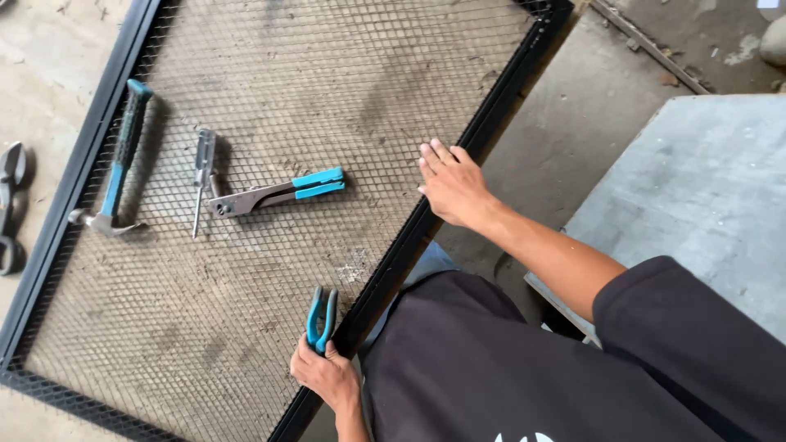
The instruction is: Installing a wire mesh into a metal frame by tucking the edges with a screwdriver.
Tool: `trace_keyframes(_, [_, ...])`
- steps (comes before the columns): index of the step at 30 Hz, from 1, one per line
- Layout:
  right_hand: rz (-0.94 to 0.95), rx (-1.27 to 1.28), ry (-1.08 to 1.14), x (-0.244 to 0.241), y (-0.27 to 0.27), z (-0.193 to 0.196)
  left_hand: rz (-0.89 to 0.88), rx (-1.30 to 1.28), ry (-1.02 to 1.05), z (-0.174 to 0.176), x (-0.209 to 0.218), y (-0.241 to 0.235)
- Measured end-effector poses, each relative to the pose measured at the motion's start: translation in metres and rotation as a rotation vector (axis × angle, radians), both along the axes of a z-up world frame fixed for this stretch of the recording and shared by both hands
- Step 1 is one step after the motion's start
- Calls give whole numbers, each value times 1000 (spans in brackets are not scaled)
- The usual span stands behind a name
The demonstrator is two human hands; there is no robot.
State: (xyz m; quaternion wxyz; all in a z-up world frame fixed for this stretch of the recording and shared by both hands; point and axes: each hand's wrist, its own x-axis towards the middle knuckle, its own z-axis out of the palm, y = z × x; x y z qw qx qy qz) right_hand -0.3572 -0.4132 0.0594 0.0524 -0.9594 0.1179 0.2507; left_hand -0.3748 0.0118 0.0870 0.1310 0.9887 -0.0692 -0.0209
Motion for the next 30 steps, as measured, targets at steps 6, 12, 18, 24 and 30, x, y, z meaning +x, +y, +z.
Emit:
trace_keyframes(6, [-535, 706, -418, -18, -26, 36, 21, 2, -63, 6, 13, -12])
trace_keyframes(12, [-696, 440, -610, -148, 6, 61, 60, -41, -75, 3, 36, -9])
trace_keyframes(18, [-699, 394, -469, -210, 61, 11, -53, -56, -41, -37, 55, -2])
trace_keyframes(24, [-1, 245, -457, -61, 107, 84, -527, -126, 114, 29, 78, -72])
trace_keyframes(30, [331, 213, -474, -19, 127, 66, -717, -138, -24, 44, 59, -112])
